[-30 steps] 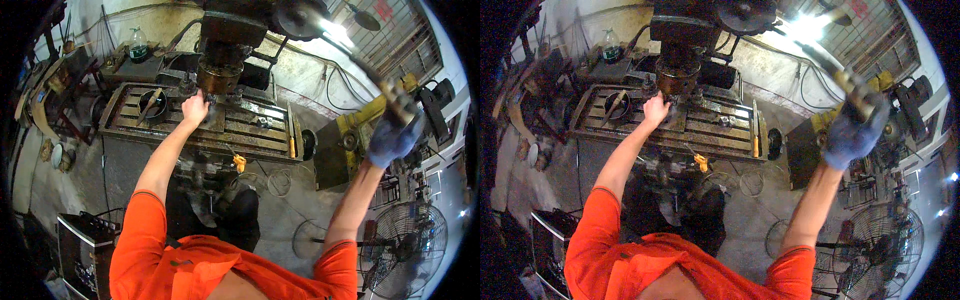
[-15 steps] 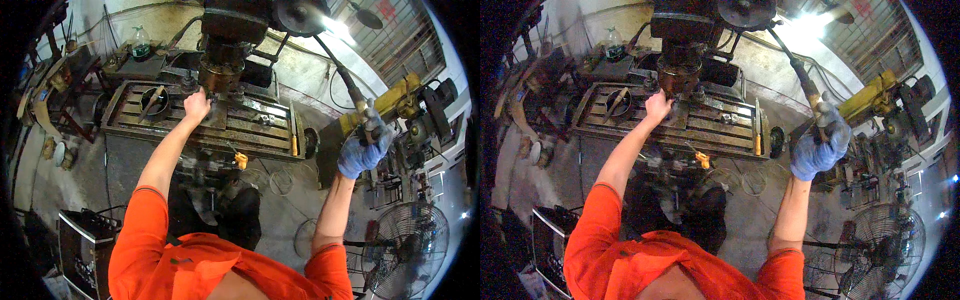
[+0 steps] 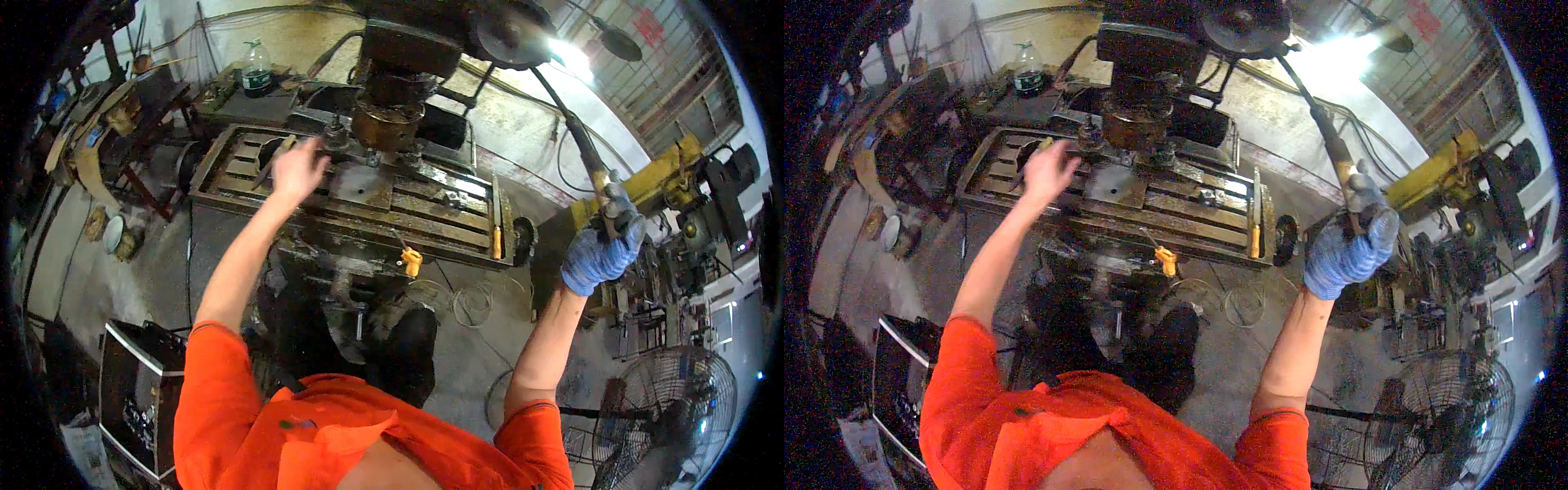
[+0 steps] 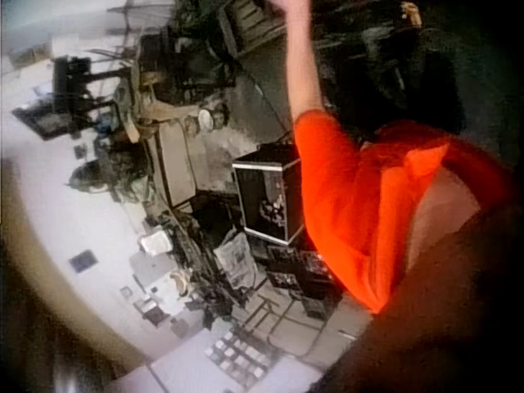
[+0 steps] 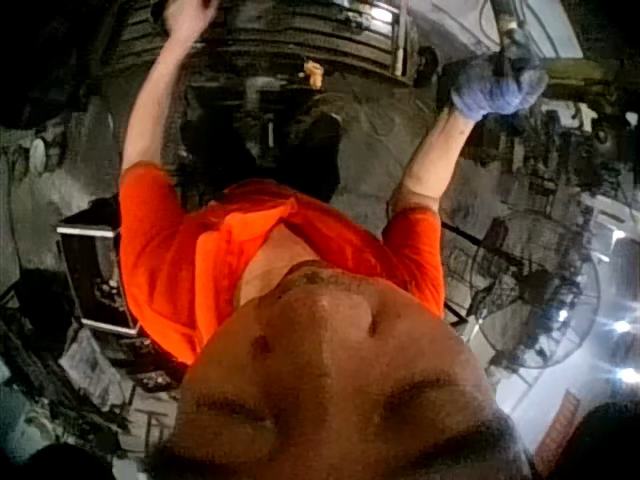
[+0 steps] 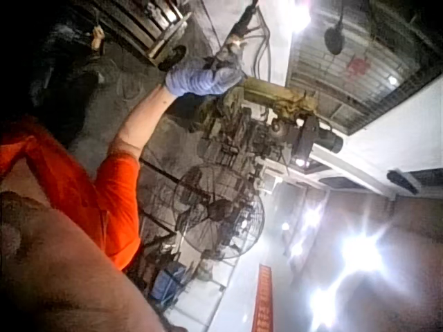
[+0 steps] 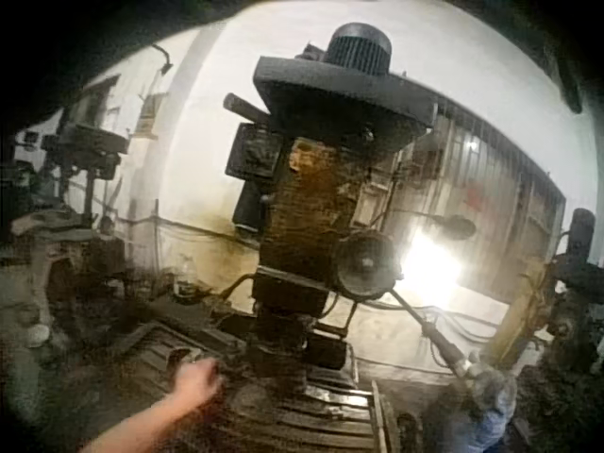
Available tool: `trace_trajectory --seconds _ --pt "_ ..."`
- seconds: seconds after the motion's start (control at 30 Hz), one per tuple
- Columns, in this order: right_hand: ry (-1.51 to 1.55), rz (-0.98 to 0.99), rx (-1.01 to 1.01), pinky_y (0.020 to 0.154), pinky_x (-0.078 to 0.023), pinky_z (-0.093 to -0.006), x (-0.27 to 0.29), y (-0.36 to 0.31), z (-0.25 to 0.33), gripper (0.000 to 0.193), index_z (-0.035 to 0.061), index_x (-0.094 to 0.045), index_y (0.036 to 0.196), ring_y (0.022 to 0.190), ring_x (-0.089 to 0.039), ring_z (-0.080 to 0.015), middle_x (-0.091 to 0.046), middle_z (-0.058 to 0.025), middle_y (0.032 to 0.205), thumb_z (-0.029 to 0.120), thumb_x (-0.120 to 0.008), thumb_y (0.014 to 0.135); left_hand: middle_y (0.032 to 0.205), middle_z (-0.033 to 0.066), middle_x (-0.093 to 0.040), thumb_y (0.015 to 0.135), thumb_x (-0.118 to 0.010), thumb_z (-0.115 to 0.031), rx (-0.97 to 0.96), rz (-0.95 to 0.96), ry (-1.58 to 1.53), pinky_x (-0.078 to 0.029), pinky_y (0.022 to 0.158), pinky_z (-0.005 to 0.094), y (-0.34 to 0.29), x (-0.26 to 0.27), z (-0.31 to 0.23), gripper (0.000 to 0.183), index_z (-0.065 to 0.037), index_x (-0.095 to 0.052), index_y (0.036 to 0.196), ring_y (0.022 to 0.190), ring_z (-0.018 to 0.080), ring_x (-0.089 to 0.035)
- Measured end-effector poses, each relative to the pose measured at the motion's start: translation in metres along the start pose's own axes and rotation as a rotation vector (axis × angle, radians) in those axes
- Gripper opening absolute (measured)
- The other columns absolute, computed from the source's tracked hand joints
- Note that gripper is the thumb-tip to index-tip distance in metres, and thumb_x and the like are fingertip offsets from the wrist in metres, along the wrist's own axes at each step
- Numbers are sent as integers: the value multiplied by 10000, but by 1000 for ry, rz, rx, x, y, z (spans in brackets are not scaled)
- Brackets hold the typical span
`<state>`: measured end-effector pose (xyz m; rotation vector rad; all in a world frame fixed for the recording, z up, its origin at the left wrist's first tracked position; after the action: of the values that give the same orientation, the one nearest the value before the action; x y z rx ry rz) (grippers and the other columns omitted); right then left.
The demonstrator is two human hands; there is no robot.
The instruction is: The person picks up small metal components from a bin and places them into a metal plate on a milling machine table, using a screwdriver to position the components.
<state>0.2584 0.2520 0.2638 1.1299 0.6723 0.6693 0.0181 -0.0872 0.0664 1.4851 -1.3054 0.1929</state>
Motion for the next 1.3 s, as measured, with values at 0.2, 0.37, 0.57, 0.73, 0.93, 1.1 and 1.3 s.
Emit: trace_trajectory --seconds 0.2,0.37,0.57,0.73,0.93,1.1,1.3 --pt "65 -97 -124 929 -370 -449 -2 -3 -4 331 12 -528 764 870 -559 -252 -589 -125 832 286 -397 896 872 123 -584 779 -593 -311 27 58 393 -403 741 413 -39 73 61 473 -119 -464 1192 781 295 -580" --pt "54 -29 -132 876 -392 -387 -1 -1 -5 340 -5 -565 815 886 -561 -242 -610 -134 882 300 -429 882 854 143 -619 817 -530 -192 -162 134 326 -429 691 423 -44 54 96 276 -57 -559 1056 727 318 -589" --pt "12 -127 -197 932 -347 -424 -6 1 4 303 15 -501 754 933 -545 -261 -584 -111 835 253 -382 900 650 28 -579 876 -481 -155 533 24 -721 -410 462 254 -45 40 74 196 -12 -606 926 504 128 -526" --pt "-135 -41 -82 936 -342 -431 6 -2 -4 285 25 -511 761 903 -553 -254 -565 -101 813 255 -400 887 685 73 -563 872 -486 -145 506 112 -900 -411 534 272 -35 -17 29 215 33 -583 941 584 145 -510" --pt "62 -41 -96 908 -374 -420 2 -3 -6 333 -8 -579 789 933 -561 -278 -612 -160 882 295 -455 849 809 219 -600 824 -491 -152 277 -50 -307 -451 688 437 -5 -52 3 199 -5 -597 909 812 387 -570" --pt "100 -124 -178 951 -320 -452 -7 -12 0 321 36 -475 705 919 -531 -274 -536 -110 773 286 -399 891 840 200 -610 815 -494 -145 235 -52 -252 -462 704 435 -5 -62 -12 199 -41 -613 936 817 369 -580" --pt "125 -111 -155 954 -322 -455 -3 -19 -6 325 25 -501 689 901 -536 -261 -558 -116 771 281 -428 875 862 182 -618 800 -520 -139 297 22 -347 -462 721 413 -9 -56 -9 193 -35 -631 920 847 345 -587"
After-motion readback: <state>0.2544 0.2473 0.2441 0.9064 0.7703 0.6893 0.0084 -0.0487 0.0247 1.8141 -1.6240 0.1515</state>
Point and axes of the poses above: each hand's wrist, its own y-axis towards the middle knuckle, its own x-axis out of the back of the hand, z = x × y, the point moved 4 cm from there along y, towards the middle knuckle
